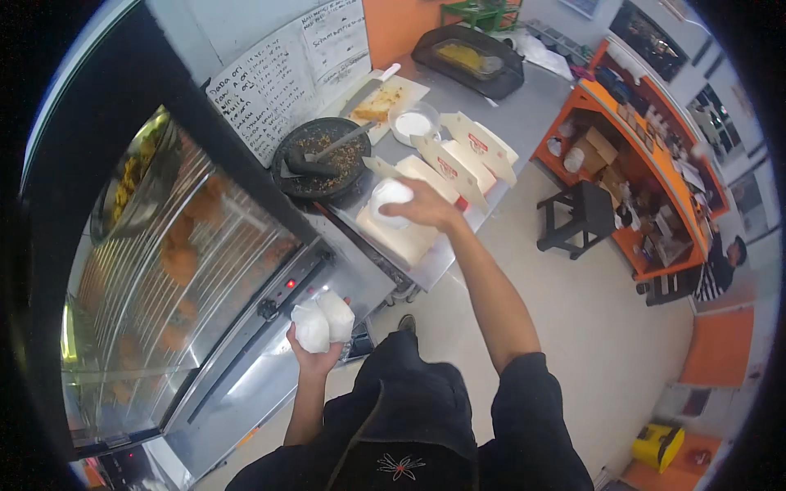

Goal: The person retrieves rice balls from a cooler and places them into takeaway boxes. They then add fried chicken pieces and scrambled eggs to each box using a spoon. Finally, they retrieve a printed receipt from a printer and place it into one of the boxes.

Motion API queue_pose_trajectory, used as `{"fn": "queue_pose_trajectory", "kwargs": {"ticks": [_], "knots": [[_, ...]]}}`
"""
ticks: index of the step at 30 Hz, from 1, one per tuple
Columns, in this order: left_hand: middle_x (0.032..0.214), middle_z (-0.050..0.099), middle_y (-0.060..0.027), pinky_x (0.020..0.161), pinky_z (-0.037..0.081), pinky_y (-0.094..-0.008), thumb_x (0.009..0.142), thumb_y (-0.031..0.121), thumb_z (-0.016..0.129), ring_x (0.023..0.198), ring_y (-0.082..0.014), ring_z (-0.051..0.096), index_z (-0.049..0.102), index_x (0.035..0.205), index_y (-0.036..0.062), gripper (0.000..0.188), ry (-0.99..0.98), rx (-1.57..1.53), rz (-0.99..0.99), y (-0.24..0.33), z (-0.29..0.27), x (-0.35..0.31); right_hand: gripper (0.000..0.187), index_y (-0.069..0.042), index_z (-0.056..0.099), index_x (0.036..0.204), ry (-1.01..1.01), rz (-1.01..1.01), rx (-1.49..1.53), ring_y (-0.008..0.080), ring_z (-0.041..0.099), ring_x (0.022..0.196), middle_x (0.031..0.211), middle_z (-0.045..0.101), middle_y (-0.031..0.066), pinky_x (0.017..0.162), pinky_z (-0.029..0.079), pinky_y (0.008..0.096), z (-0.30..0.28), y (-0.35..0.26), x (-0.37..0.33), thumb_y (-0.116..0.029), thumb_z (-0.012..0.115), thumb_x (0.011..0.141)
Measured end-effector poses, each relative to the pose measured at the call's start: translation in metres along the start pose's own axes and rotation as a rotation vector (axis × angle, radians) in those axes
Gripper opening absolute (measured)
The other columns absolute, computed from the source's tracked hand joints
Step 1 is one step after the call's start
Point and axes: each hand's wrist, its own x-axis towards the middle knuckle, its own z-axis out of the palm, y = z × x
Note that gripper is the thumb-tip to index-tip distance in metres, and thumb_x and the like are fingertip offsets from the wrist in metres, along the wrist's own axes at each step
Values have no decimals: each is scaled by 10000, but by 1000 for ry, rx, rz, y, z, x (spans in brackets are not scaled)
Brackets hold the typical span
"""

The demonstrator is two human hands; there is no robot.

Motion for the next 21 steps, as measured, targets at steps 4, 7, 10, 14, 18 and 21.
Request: {"fn": "queue_pose_trajectory", "kwargs": {"ticks": [4, 7, 10, 14, 18, 21], "knots": [[1354, 393, -147, 1046, 279, -463, 722, 513, 571, 1258, -336, 363, 399, 1309, 129, 723, 121, -37, 80, -9, 8, 43, 824, -43, 459, 1281, -21, 92, -254, 278, 554, 1062, 1263, 491, 172, 858, 473, 368, 14, 68, 58, -475, 719, 630], [1349, 400, -148, 1043, 282, -464, 728, 510, 561, 1253, -338, 371, 405, 1311, 158, 699, 174, -82, 213, -21, 26, 61, 661, -97, 526, 1202, -241, 459, 265, 249, 592, 973, 1142, 565, 126, 746, 515, 401, 25, 71, 66, -405, 730, 654], [1383, 333, -199, 1040, 300, -428, 744, 524, 544, 1280, -331, 332, 375, 1327, 115, 732, 178, -52, 365, -41, 41, 76, 598, -47, 540, 1163, -267, 511, 435, 235, 595, 947, 1088, 592, 113, 772, 496, 366, 31, 105, 75, -318, 743, 671], [1401, 310, -193, 1037, 308, -425, 760, 521, 531, 1297, -325, 306, 359, 1333, 80, 743, 252, -51, 563, -71, 61, 87, 551, 14, 542, 1122, -362, 177, 259, 223, 596, 946, 1021, 617, 122, 807, 476, 330, 22, 105, 72, -261, 744, 690], [1394, 329, -161, 1035, 315, -433, 755, 505, 548, 1295, -324, 305, 350, 1338, 82, 747, 311, -76, 702, -95, 82, 86, 496, 28, 557, 1062, -319, -232, 70, 203, 599, 911, 966, 616, 147, 798, 471, 293, -21, 51, 42, -231, 749, 685], [1383, 342, -156, 1043, 305, -440, 745, 512, 563, 1277, -317, 329, 353, 1334, 87, 756, 357, -74, 781, -108, 99, 84, 494, 33, 541, 1079, -139, -236, 164, 224, 600, 917, 957, 615, 149, 823, 465, 307, -68, 22, 42, -205, 742, 696]]}}
